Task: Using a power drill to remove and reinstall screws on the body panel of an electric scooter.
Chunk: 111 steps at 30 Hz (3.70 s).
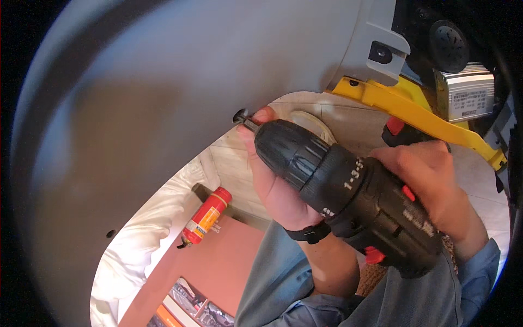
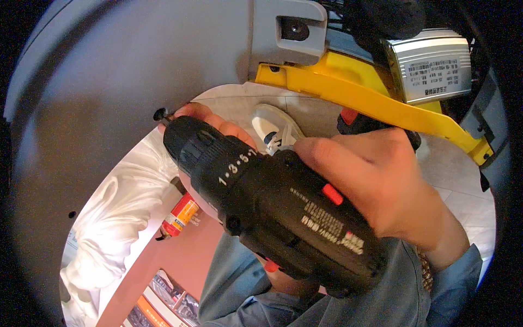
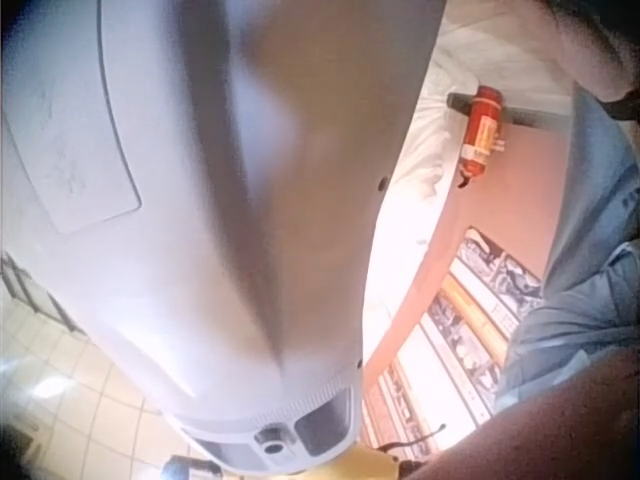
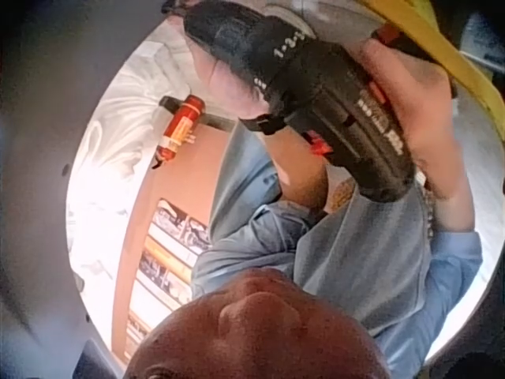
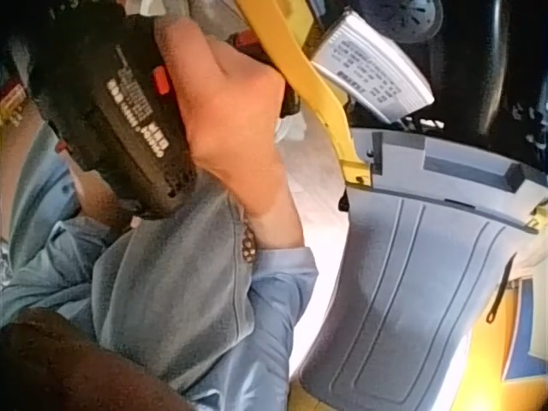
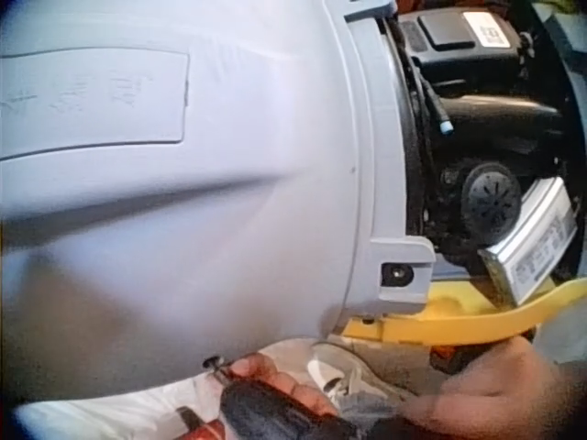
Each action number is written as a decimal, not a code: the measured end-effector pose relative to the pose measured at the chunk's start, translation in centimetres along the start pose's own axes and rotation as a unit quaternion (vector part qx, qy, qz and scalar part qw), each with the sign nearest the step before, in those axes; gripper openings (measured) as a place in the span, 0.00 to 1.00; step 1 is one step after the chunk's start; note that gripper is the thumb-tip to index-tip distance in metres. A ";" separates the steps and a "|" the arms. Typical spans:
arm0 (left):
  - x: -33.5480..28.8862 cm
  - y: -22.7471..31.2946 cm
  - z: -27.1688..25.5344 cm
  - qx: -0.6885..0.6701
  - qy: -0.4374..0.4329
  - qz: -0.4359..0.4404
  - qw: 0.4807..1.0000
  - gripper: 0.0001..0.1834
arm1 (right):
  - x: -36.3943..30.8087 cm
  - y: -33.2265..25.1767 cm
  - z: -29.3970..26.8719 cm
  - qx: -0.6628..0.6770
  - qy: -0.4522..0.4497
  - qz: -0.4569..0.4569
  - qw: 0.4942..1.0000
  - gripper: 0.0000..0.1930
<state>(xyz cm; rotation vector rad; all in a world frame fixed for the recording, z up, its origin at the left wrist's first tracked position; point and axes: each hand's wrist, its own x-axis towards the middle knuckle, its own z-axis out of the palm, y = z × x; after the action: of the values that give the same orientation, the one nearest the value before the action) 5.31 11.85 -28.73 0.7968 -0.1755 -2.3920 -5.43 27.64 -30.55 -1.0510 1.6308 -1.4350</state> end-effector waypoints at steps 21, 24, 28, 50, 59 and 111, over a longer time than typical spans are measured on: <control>-3.4 -2.5 -1.6 0.103 -0.119 0.061 0.986 0.39 | -0.7 0.1 0.9 0.079 -0.008 0.063 0.995 0.15; -3.3 -2.4 -1.3 0.093 -0.099 0.053 0.989 0.39 | -0.7 0.1 0.9 0.074 -0.008 0.065 0.995 0.14; -3.4 -2.7 -0.7 0.086 -0.038 0.054 0.994 0.41 | -0.7 0.0 1.0 0.034 -0.015 0.071 0.997 0.12; -2.9 -1.3 -2.7 0.099 -0.098 0.047 0.989 0.41 | 0.0 0.0 1.5 0.070 -0.014 0.067 0.995 0.10; -2.4 -1.7 -0.5 0.282 -0.017 0.082 0.956 0.40 | -0.2 0.6 1.4 0.046 -0.024 0.069 0.996 0.12; -22.3 4.6 15.9 0.165 -0.039 0.008 0.986 0.03 | -28.2 -13.5 -7.4 -0.289 0.113 0.243 0.919 0.14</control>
<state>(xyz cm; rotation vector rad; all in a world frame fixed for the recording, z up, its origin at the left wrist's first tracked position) 12.54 20.20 -3.26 0.8446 -0.6189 -2.4129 1.21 55.67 -16.25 -0.7021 2.3676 -0.7733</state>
